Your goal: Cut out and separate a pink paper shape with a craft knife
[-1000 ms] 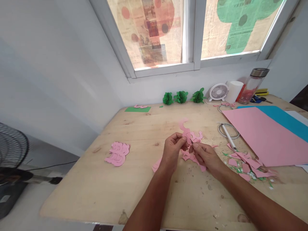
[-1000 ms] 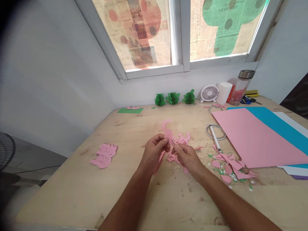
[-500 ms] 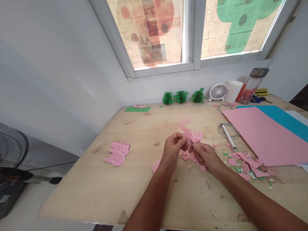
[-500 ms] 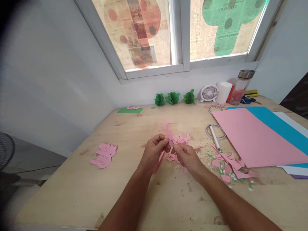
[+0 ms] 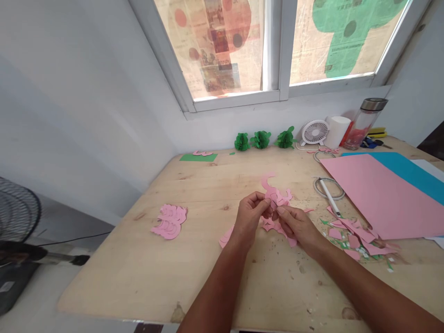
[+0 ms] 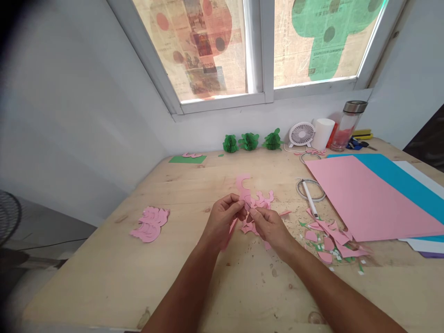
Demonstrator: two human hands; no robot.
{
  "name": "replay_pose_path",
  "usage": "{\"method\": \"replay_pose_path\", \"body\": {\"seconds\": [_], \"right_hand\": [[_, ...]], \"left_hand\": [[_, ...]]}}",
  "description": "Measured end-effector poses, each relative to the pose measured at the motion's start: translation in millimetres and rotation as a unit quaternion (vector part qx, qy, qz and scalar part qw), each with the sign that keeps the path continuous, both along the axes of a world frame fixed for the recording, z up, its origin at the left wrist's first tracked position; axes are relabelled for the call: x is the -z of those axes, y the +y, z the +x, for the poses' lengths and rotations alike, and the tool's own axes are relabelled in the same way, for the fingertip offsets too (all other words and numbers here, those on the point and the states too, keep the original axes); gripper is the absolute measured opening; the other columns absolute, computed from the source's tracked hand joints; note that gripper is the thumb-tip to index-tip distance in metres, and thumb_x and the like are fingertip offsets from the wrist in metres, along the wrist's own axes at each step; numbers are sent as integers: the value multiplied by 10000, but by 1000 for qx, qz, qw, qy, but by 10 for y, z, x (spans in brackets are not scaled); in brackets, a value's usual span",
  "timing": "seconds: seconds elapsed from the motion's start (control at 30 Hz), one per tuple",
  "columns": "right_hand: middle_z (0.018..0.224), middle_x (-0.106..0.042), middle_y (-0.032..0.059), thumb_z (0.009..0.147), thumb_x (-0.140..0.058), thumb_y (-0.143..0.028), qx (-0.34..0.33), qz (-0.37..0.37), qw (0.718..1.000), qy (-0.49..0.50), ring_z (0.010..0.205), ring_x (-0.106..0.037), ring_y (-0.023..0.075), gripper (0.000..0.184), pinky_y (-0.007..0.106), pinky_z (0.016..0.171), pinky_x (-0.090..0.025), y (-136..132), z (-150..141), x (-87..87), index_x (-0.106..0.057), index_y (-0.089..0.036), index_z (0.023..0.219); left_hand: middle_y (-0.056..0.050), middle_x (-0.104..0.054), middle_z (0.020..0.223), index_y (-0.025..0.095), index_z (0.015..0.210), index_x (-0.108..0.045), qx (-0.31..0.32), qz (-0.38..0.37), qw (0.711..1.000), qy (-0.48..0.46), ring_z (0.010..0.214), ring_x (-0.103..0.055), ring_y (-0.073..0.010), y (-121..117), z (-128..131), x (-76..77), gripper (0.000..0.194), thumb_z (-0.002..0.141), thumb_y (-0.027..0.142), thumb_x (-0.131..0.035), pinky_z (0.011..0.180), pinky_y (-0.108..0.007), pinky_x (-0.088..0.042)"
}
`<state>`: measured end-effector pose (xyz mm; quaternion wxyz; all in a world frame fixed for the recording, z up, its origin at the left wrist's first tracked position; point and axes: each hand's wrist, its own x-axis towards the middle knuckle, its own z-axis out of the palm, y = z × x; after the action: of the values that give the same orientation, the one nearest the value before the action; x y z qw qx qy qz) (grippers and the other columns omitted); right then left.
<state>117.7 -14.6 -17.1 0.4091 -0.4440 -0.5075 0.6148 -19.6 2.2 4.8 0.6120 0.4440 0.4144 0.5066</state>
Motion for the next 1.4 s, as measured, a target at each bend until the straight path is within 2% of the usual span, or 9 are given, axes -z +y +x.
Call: {"method": "replay_pose_path", "body": {"seconds": [1.4], "right_hand": [[396,-246,-94,802,-443,-518,1,5,1000,-14,367,-183,67,377,207,373,-136,8,-2,-3,-536,-167,701]], "left_hand": [[-11,-562,598,146,692,-557,1,2,1000,0,534,-482,-92,-9,-3,-3,161,705,295,-617,552,-227,-403]]}}
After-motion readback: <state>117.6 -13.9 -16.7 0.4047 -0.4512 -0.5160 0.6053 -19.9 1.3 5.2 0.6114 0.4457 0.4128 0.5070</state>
